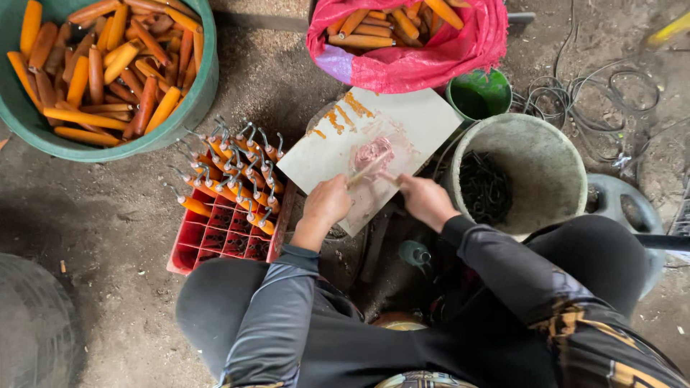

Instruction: The person mixes a pink paste on a board, then picks up an orange handle and a metal hook. They apply the paste to the hook and attach it to the handle, repeating the process with additional hooks.

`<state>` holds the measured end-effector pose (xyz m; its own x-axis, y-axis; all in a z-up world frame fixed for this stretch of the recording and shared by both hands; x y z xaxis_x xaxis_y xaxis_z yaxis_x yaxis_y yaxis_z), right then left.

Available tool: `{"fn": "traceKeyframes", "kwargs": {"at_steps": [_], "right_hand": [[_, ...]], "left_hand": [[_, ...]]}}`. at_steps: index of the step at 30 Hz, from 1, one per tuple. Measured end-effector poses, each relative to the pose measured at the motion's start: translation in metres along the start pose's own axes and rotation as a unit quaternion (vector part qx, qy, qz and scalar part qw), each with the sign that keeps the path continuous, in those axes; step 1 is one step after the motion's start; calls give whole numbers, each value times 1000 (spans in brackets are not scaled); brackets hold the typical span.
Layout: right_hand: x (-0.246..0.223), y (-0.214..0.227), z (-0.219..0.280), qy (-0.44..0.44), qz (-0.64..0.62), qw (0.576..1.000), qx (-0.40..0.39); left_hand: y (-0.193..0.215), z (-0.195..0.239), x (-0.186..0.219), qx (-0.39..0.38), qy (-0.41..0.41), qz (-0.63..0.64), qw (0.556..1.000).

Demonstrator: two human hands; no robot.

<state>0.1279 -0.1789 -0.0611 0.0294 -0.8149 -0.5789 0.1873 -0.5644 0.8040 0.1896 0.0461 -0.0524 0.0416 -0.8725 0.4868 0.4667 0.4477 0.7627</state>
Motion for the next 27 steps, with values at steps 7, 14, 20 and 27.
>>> {"fn": "traceKeyframes", "kwargs": {"at_steps": [7,14,20,27], "right_hand": [[5,24,-32,44,149,984,92],[-21,14,-6,66,169,983,31],[-16,21,-28,74,175,977,93],[-22,8,-4,115,108,985,66]], "left_hand": [[-14,-11,-21,-39,95,-46,994],[11,7,-11,-53,80,-47,994],[44,28,1,-58,73,-81,992],[39,20,1,-36,63,-47,996]]}}
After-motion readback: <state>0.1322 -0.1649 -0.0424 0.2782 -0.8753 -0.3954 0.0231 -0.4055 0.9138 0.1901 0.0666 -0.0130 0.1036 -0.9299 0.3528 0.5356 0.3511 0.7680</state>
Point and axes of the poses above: each hand's wrist, its own z-axis away from the middle knuckle, its own y-axis out of the back of the hand, x = y × z, the point moved 5 cm from there along -z, towards the middle knuckle, and after that the axes turned 11 degrees about y, right-handed, at the moved point
